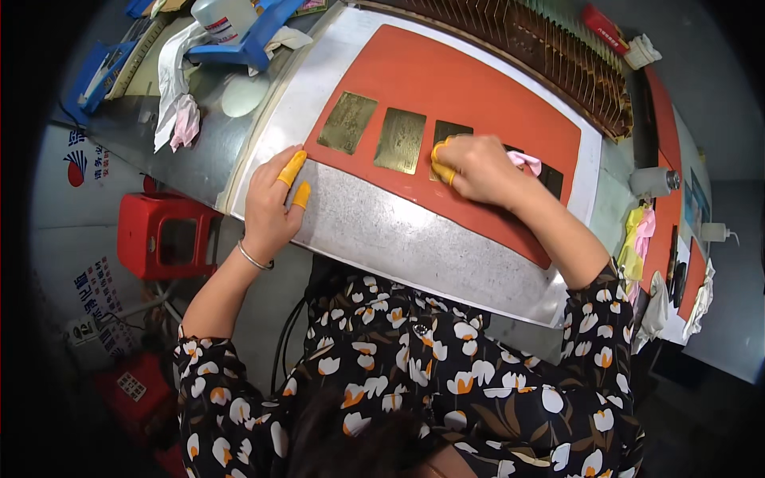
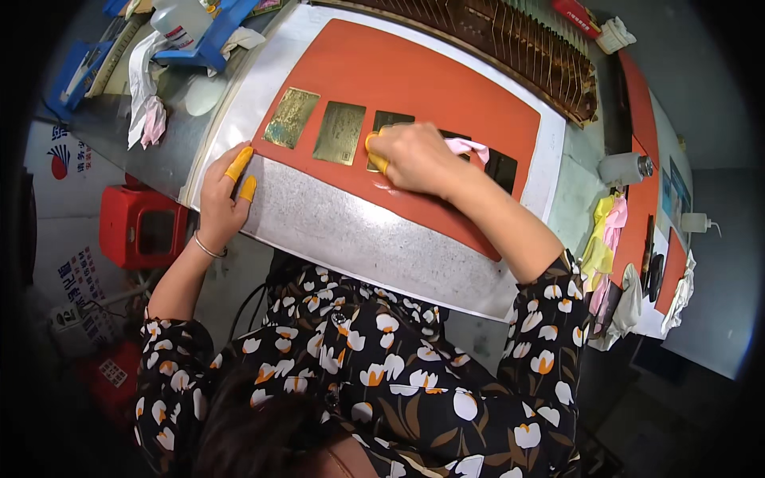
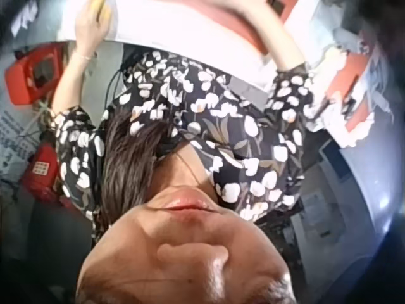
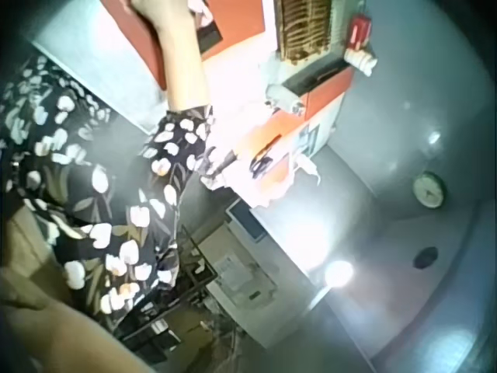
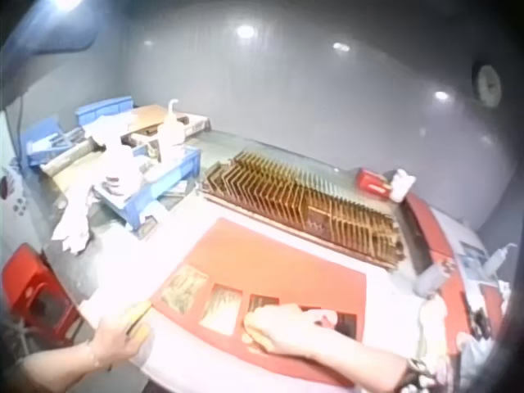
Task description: The person cleans several dark rectangular cards placed on a red mat using a yellow sponge and a liquid solution. They repeatedly wipe the surface of each card, occasionally dipping the sponge into a bottle to reapply the cleaning solution, and then place the cleaned cards into a stack.
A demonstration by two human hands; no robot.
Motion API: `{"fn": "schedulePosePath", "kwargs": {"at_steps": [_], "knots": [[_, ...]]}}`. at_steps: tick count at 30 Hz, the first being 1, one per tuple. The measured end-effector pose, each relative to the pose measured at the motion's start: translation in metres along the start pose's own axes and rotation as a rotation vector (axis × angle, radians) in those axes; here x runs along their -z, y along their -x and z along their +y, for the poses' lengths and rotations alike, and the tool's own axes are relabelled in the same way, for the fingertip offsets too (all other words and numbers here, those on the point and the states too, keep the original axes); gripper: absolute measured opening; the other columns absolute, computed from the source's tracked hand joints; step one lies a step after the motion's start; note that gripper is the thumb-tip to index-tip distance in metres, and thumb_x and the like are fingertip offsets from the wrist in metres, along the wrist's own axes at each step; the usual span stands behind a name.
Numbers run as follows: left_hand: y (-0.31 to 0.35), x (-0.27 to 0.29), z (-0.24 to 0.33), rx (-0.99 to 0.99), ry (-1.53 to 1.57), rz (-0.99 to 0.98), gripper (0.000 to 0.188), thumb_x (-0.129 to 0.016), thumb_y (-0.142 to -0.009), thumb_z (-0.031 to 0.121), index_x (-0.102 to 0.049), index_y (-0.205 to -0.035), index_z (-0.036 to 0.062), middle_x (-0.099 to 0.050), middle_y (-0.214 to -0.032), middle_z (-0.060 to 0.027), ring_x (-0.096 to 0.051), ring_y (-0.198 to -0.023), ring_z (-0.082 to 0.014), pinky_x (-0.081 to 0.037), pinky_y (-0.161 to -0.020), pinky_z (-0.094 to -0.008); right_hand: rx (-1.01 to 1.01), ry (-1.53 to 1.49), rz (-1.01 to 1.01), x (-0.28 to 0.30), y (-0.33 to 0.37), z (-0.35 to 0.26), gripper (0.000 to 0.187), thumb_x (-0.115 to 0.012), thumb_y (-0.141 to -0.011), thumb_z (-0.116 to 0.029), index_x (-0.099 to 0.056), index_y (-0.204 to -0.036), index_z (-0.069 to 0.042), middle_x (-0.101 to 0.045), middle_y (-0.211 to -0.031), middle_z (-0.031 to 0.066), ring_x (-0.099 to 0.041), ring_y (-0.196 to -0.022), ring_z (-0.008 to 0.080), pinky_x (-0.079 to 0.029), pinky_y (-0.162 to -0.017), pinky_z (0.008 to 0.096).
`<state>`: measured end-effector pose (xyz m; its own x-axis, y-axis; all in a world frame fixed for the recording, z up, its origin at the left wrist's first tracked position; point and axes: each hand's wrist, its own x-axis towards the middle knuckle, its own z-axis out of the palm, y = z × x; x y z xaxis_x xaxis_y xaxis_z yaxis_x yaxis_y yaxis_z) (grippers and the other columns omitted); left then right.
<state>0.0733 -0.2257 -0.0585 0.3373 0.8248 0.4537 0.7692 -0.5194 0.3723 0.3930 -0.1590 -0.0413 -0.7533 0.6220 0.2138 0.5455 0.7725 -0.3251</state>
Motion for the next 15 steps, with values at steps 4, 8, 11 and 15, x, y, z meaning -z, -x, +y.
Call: {"fn": "schedulePosePath", "kwargs": {"at_steps": [4,8,11,15], "knots": [[0.001,0.001,0.0,0.016,0.006,0.002,0.044,-0.06,-0.07,-0.003,-0.055,-0.113,-0.0031,-0.054,-0.123,-0.0141,-0.053,-0.106,-0.0328,-0.041,-0.091,-0.0388,-0.06,-0.032,0.044,0.0,0.001,-0.003,0.007,-0.06,-0.074,-0.007,-0.055,-0.071,-0.004,-0.056,-0.066,0.0108,-0.057,-0.061,0.0293,-0.044,-0.053,0.0407],[0.002,0.0,-0.002,0.004,-0.009,0.014,0.045,-0.061,-0.069,-0.003,-0.055,-0.114,-0.0029,-0.054,-0.123,-0.0141,-0.053,-0.107,-0.0328,-0.041,-0.091,-0.0388,-0.03,-0.019,-0.034,0.003,0.003,-0.009,0.009,-0.06,-0.075,-0.009,-0.055,-0.07,-0.003,-0.056,-0.066,0.0117,-0.057,-0.061,0.0299,-0.044,-0.054,0.0413],[0.001,0.0,-0.002,-0.015,-0.027,0.022,0.045,-0.061,-0.069,-0.002,-0.055,-0.114,-0.0028,-0.054,-0.123,-0.0142,-0.053,-0.107,-0.0323,-0.041,-0.09,-0.0381,-0.076,-0.042,0.062,0.002,-0.001,-0.005,0.008,-0.059,-0.074,-0.008,-0.054,-0.069,-0.003,-0.055,-0.064,0.0118,-0.057,-0.062,0.0308,-0.044,-0.053,0.0428],[-0.001,-0.001,-0.002,-0.013,-0.016,-0.01,0.045,-0.062,-0.07,-0.002,-0.055,-0.115,-0.0016,-0.054,-0.124,-0.0137,-0.052,-0.108,-0.032,-0.039,-0.092,-0.039,0.22,-0.077,-0.098,0.002,0.017,-0.032,0.011,-0.058,-0.072,-0.005,-0.05,-0.066,-0.002,-0.054,-0.061,0.011,-0.057,-0.06,0.0292,-0.045,-0.049,0.0416]]}}
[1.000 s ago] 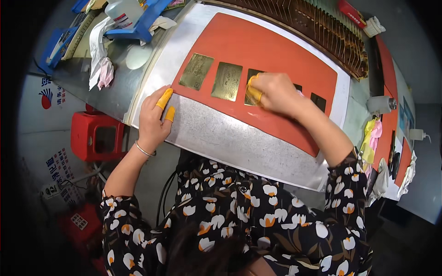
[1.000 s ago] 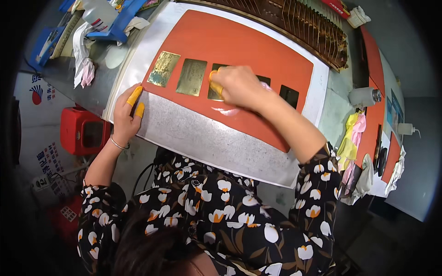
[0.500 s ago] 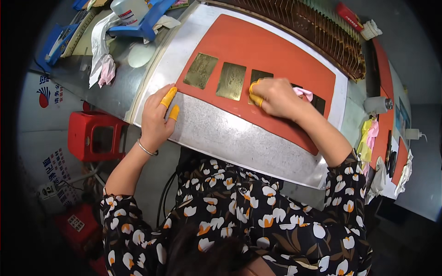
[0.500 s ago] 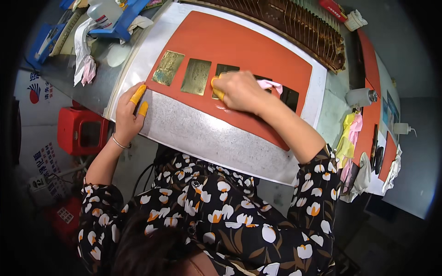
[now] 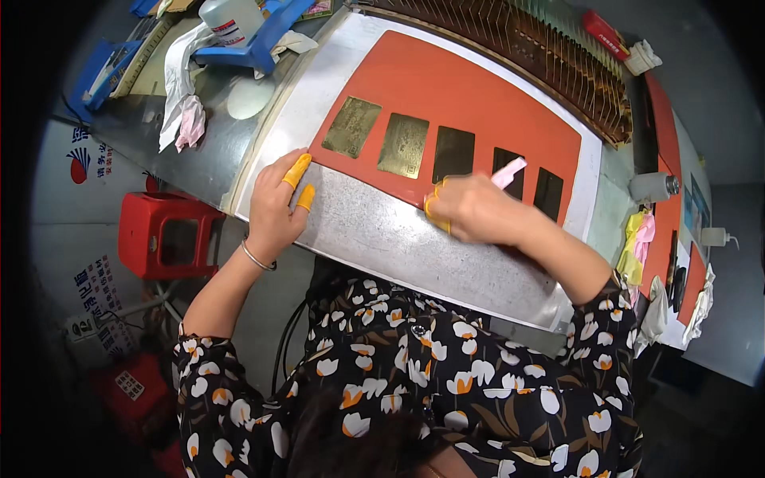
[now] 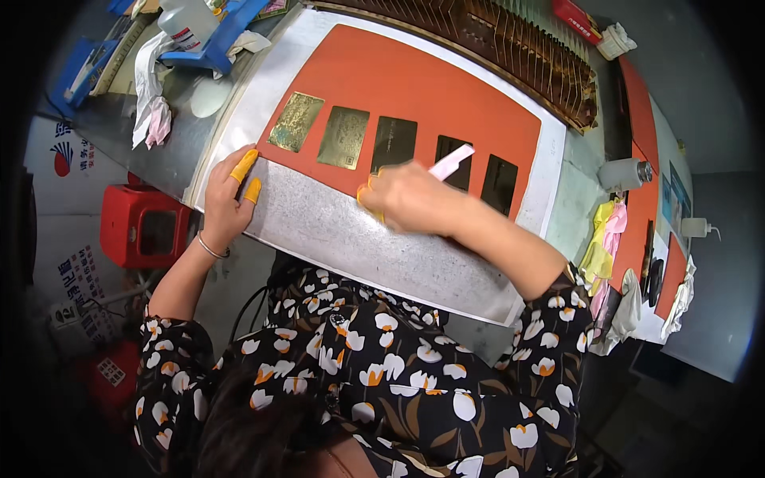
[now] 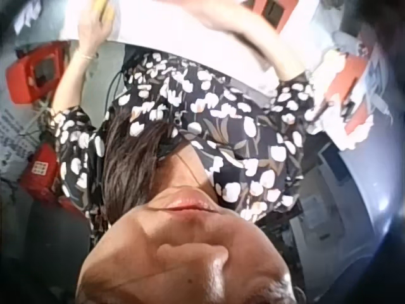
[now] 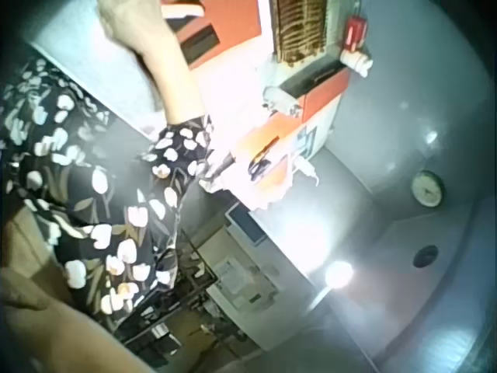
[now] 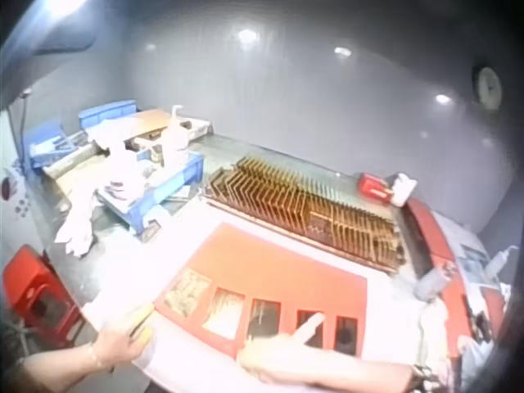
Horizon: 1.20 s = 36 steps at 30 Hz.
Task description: The person cleans several dark rectangular cards placed on a red mat using a yellow sponge and a liquid solution. They repeatedly wipe the surface of each card, occasionally dipping the sponge into a bottle to reapply the cleaning solution, and then place the cleaned cards into a stack.
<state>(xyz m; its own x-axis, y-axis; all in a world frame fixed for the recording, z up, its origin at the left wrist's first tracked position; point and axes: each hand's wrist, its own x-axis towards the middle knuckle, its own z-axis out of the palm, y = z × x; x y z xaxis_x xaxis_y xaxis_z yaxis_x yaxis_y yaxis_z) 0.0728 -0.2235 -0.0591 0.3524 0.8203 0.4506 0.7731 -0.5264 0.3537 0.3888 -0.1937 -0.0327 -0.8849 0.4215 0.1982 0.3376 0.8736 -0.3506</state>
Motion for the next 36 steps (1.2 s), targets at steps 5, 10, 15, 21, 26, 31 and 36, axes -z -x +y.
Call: {"fn": "schedulePosePath", "kwargs": {"at_steps": [5,10,15,21,26,31,36], "knots": [[-0.013,0.005,0.008,0.047,-0.023,0.06,0.051,-0.065,-0.069,0.001,-0.052,-0.119,0.0002,-0.053,-0.123,-0.0141,-0.051,-0.109,-0.0312,-0.036,-0.094,-0.0412,-0.206,-0.025,0.008,0.035,0.044,-0.05,0.009,-0.06,-0.075,-0.008,-0.053,-0.072,-0.004,-0.054,-0.064,0.0101,-0.057,-0.06,0.0257,-0.046,-0.052,0.0382],[-0.066,-0.024,0.053,-0.134,0.109,-0.13,0.069,-0.074,-0.069,0.016,-0.045,-0.13,0.0024,-0.047,-0.13,-0.0168,-0.043,-0.119,-0.0334,-0.032,-0.102,-0.0432,-0.794,-0.203,0.18,0.062,0.078,-0.039,0.01,-0.059,-0.082,-0.012,-0.058,-0.082,-0.002,-0.061,-0.076,0.0131,-0.06,-0.067,0.0318,-0.047,-0.059,0.0379],[-0.114,-0.064,0.077,-0.261,0.044,-0.321,0.086,-0.077,-0.062,0.034,-0.04,-0.133,0.0016,-0.042,-0.135,-0.0177,-0.035,-0.13,-0.0322,-0.021,-0.108,-0.0532,-0.782,-0.184,0.263,0.04,0.07,-0.035,0.017,-0.061,-0.083,-0.017,-0.057,-0.087,-0.001,-0.062,-0.081,0.0158,-0.06,-0.07,0.0357,-0.047,-0.061,0.0403],[-0.137,-0.061,0.063,-0.321,0.011,-0.528,0.083,-0.074,-0.063,0.035,-0.041,-0.132,0.0022,-0.045,-0.134,-0.0156,-0.037,-0.129,-0.029,-0.02,-0.107,-0.0563,-0.654,-0.205,0.31,0.027,0.047,-0.024,0.02,-0.062,-0.083,-0.022,-0.057,-0.087,-0.003,-0.062,-0.083,0.0154,-0.06,-0.072,0.0336,-0.047,-0.061,0.0409],[-0.137,-0.048,0.02,-0.208,0.334,-0.453,0.048,-0.057,-0.085,0.02,-0.048,-0.129,0.0045,-0.06,-0.108,-0.0159,-0.052,-0.102,-0.0302,-0.036,-0.096,-0.0392,-0.455,-0.036,0.286,0.0,0.003,-0.002,0.018,-0.06,-0.083,-0.021,-0.055,-0.081,-0.004,-0.058,-0.072,0.0132,-0.059,-0.068,0.0332,-0.046,-0.057,0.0436],[-0.128,-0.032,0.011,-0.063,0.266,-0.408,0.045,-0.057,-0.083,0.013,-0.05,-0.126,0.0031,-0.059,-0.108,-0.016,-0.052,-0.103,-0.0322,-0.039,-0.093,-0.0389,-0.563,0.167,0.261,-0.008,-0.021,0.024,0.008,-0.056,-0.08,-0.012,-0.055,-0.079,-0.004,-0.059,-0.069,0.0132,-0.061,-0.066,0.0321,-0.047,-0.055,0.0445],[-0.135,-0.045,0.037,-0.19,0.183,-0.261,0.058,-0.068,-0.076,0.028,-0.051,-0.123,-0.0018,-0.055,-0.117,-0.0166,-0.049,-0.111,-0.0308,-0.036,-0.095,-0.0395,-0.371,0.017,0.046,-0.011,0.025,-0.043,0.009,-0.057,-0.078,-0.012,-0.054,-0.077,-0.004,-0.057,-0.068,0.0123,-0.061,-0.067,0.0302,-0.047,-0.056,0.0435]]}}
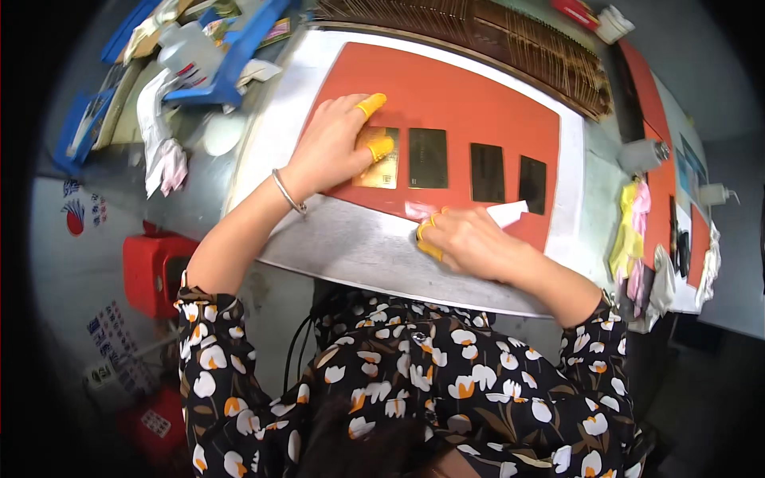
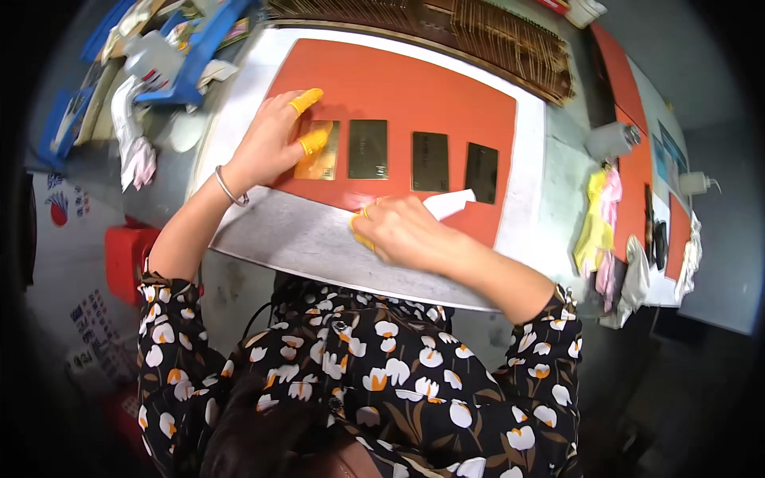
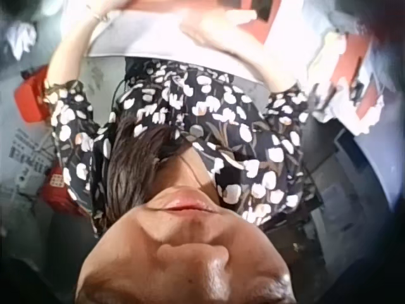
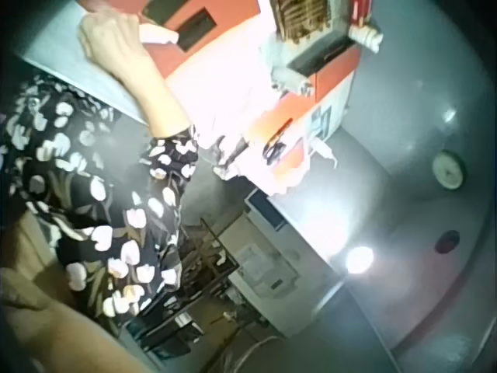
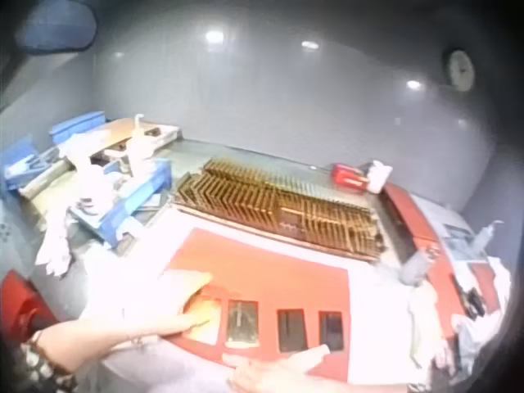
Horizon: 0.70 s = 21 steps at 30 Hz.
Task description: The person cleans several dark rectangular cards placed on a red mat using a yellow sponge and a liquid solution. They repeatedly wipe the surface of each card, occasionally dipping the sponge into a bottle to reapply the cleaning solution, and then place the cleaned cards into a stack.
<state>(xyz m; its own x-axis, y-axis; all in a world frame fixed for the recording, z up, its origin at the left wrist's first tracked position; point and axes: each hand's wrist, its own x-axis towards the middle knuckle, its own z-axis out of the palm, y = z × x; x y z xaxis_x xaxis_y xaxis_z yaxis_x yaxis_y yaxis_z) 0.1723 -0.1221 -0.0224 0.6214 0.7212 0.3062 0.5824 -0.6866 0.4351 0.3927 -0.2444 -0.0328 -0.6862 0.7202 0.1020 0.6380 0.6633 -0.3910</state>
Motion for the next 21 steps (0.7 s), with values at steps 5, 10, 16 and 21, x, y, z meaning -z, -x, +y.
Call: {"fn": "schedulePosePath", "kwargs": {"at_steps": [5,10,16,21], "knots": [[-0.03,-0.057,0.07,-0.058,-0.019,-0.046,0.087,-0.08,-0.056,0.043,-0.048,-0.122,-0.0045,-0.044,-0.125,-0.0195,-0.039,-0.119,-0.0336,-0.028,-0.1,-0.0422,-0.473,-0.309,0.109,0.065,0.059,0.002,0.015,-0.057,-0.084,-0.017,-0.058,-0.082,-0.001,-0.061,-0.072,0.0139,-0.062,-0.068,0.0297,-0.047,-0.058,0.0393],[-0.052,-0.069,0.085,-0.074,-0.028,-0.318,0.085,-0.082,-0.054,0.043,-0.05,-0.118,-0.0037,-0.045,-0.114,-0.0166,-0.041,-0.11,-0.0314,-0.029,-0.096,-0.0386,-0.781,-0.379,0.219,0.074,0.083,0.044,0.022,-0.061,-0.084,-0.022,-0.058,-0.089,0.0,-0.062,-0.077,0.0171,-0.062,-0.071,0.0323,-0.047,-0.064,0.0393],[-0.033,-0.06,0.073,-0.174,0.021,-0.177,0.083,-0.079,-0.06,0.039,-0.046,-0.124,-0.0021,-0.044,-0.126,-0.0181,-0.041,-0.119,-0.0318,-0.028,-0.102,-0.0428,-0.429,-0.148,0.265,0.05,0.034,0.071,0.019,-0.064,-0.082,-0.019,-0.058,-0.091,-0.003,-0.063,-0.083,0.0147,-0.06,-0.077,0.0352,-0.047,-0.065,0.04],[0.04,-0.042,0.097,-0.128,0.119,-0.256,0.067,-0.073,-0.071,0.028,-0.045,-0.126,0.001,-0.046,-0.128,-0.0145,-0.043,-0.118,-0.0321,-0.032,-0.099,-0.0426,-0.255,0.136,0.294,0.015,0.01,0.087,0.01,-0.059,-0.078,-0.012,-0.056,-0.082,-0.004,-0.059,-0.074,0.0128,-0.058,-0.066,0.0347,-0.046,-0.056,0.0443]]}}
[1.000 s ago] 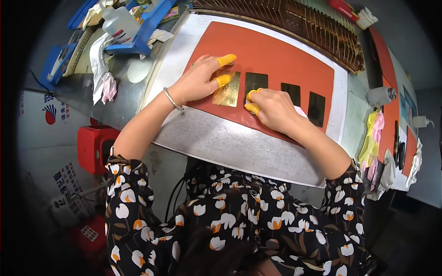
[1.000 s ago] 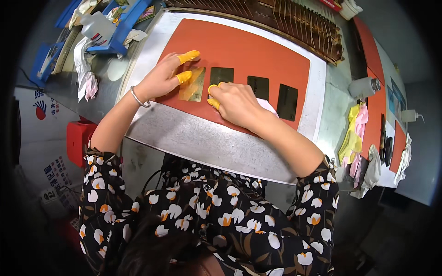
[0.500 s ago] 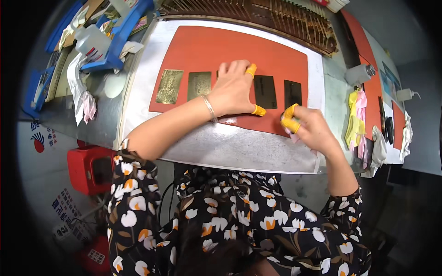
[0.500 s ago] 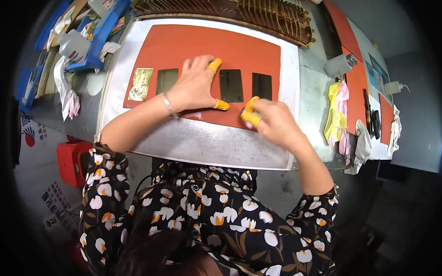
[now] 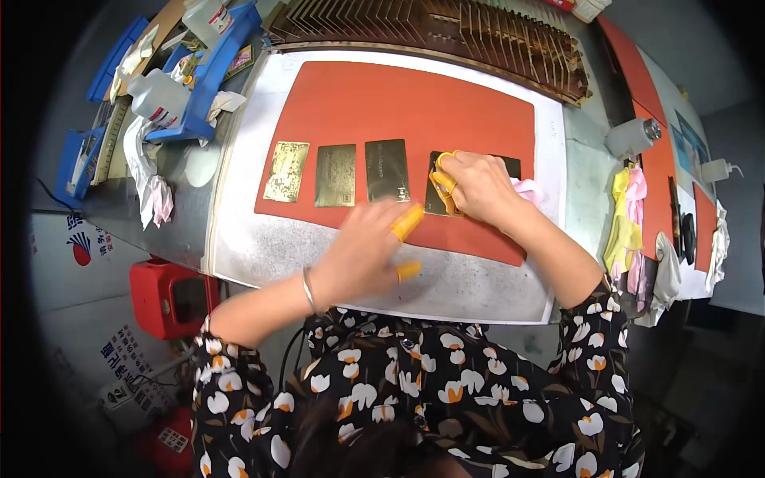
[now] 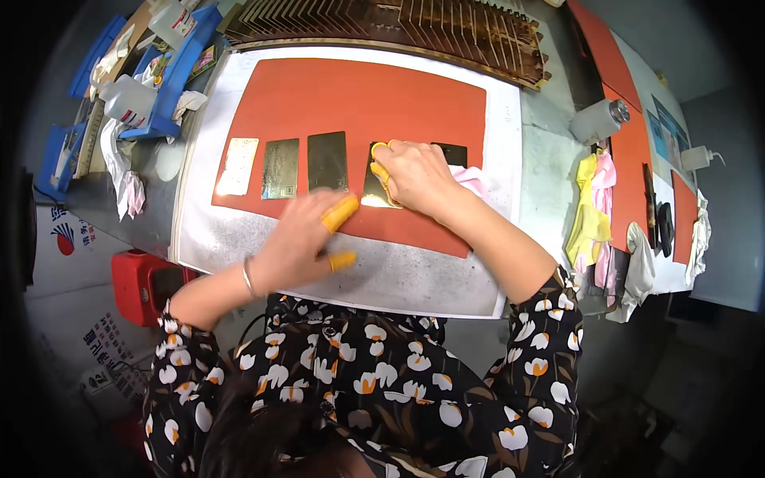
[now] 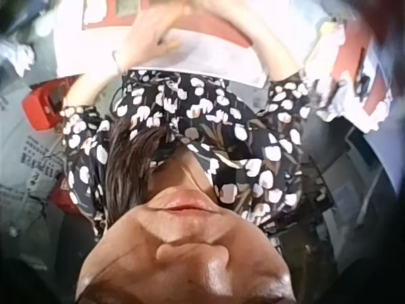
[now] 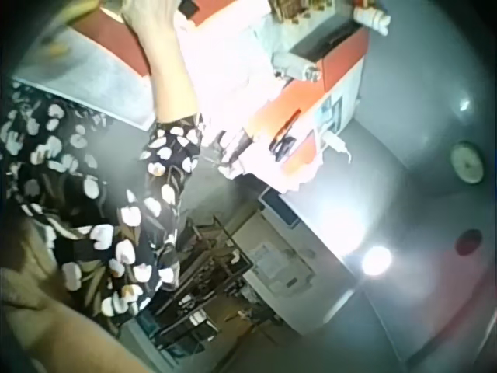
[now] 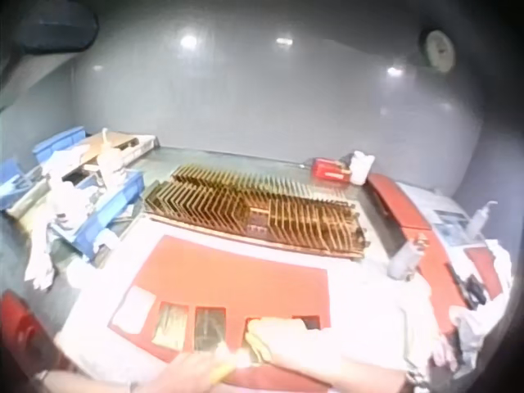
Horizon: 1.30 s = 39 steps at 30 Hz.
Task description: The person cleans several dark rectangular cards placed on a red mat using a yellow sponge and a liquid solution. They repeatedly wipe the surface of each card, occasionally dipping the sponge into a bottle to reapply the cleaning solution, and then place the cleaned cards into a stack.
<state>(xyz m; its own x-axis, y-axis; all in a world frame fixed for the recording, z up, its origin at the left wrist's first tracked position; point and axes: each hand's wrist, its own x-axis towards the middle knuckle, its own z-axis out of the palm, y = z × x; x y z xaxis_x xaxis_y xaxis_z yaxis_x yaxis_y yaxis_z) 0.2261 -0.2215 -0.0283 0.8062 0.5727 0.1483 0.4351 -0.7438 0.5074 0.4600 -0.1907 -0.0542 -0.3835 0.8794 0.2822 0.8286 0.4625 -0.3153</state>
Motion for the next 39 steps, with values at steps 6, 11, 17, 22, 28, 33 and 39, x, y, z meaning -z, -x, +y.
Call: {"fn": "schedulePosePath", "kwargs": {"at_steps": [6,11,17,22,28,33,39], "knots": [[0.015,-0.011,0.006,-0.047,-0.016,-0.032,0.065,-0.073,-0.07,0.029,-0.049,-0.122,-0.0014,-0.041,-0.138,-0.0118,-0.042,-0.118,-0.0286,-0.033,-0.094,-0.0407,0.0,0.001,0.033,-0.002,-0.025,0.011,0.006,-0.059,-0.074,-0.009,-0.056,-0.077,-0.005,-0.058,-0.069,0.0136,-0.057,-0.064,0.0359,-0.046,-0.055,0.0448],[0.011,-0.012,0.008,-0.015,-0.018,-0.021,0.066,-0.072,-0.071,0.031,-0.048,-0.123,-0.0029,-0.038,-0.139,-0.0114,-0.041,-0.118,-0.0272,-0.032,-0.093,-0.0403,0.031,-0.028,-0.035,0.002,-0.025,0.012,0.007,-0.06,-0.072,-0.006,-0.056,-0.077,-0.004,-0.058,-0.069,0.0137,-0.058,-0.066,0.0332,-0.046,-0.056,0.0434],[0.024,-0.017,0.012,0.014,0.0,-0.085,0.074,-0.072,-0.07,0.032,-0.043,-0.129,-0.0027,-0.03,-0.146,-0.0132,-0.028,-0.134,-0.029,-0.024,-0.108,-0.0448,0.11,-0.046,-0.087,0.004,-0.016,0.006,0.006,-0.059,-0.072,-0.008,-0.056,-0.072,-0.004,-0.057,-0.07,0.0138,-0.058,-0.067,0.0328,-0.046,-0.057,0.0416],[0.03,-0.025,0.012,0.015,-0.031,-0.06,0.077,-0.069,-0.073,0.036,-0.039,-0.132,-0.0033,-0.029,-0.145,-0.0164,-0.025,-0.137,-0.03,-0.019,-0.11,-0.0466,0.17,-0.059,-0.076,0.001,-0.021,0.013,0.006,-0.056,-0.066,-0.004,-0.055,-0.071,-0.005,-0.058,-0.068,0.013,-0.059,-0.065,0.0332,-0.047,-0.056,0.0449],[0.03,-0.027,0.012,-0.002,-0.058,-0.038,0.076,-0.068,-0.074,0.037,-0.039,-0.132,-0.0042,-0.029,-0.145,-0.0173,-0.024,-0.137,-0.0303,-0.018,-0.11,-0.0474,0.068,-0.036,-0.074,0.007,-0.024,0.013,0.005,-0.057,-0.072,-0.009,-0.057,-0.075,-0.005,-0.062,-0.073,0.0137,-0.06,-0.068,0.0337,-0.047,-0.059,0.0456],[0.03,-0.024,0.015,-0.006,-0.08,-0.051,0.072,-0.067,-0.075,0.033,-0.041,-0.13,-0.0047,-0.03,-0.144,-0.0178,-0.026,-0.136,-0.0309,-0.019,-0.11,-0.0483,0.082,-0.023,-0.082,0.004,-0.026,0.017,0.005,-0.058,-0.071,-0.007,-0.057,-0.075,-0.006,-0.061,-0.072,0.012,-0.06,-0.065,0.0322,-0.047,-0.057,0.0453],[0.03,-0.024,0.01,0.002,-0.079,-0.062,0.071,-0.068,-0.074,0.031,-0.043,-0.128,-0.0073,-0.03,-0.143,-0.0193,-0.025,-0.136,-0.0293,-0.016,-0.112,-0.0465,0.275,-0.129,-0.105,0.0,0.003,-0.017,0.006,-0.059,-0.067,-0.005,-0.056,-0.072,-0.005,-0.057,-0.065,0.011,-0.06,-0.064,0.0294,-0.047,-0.054,0.0423]]}}
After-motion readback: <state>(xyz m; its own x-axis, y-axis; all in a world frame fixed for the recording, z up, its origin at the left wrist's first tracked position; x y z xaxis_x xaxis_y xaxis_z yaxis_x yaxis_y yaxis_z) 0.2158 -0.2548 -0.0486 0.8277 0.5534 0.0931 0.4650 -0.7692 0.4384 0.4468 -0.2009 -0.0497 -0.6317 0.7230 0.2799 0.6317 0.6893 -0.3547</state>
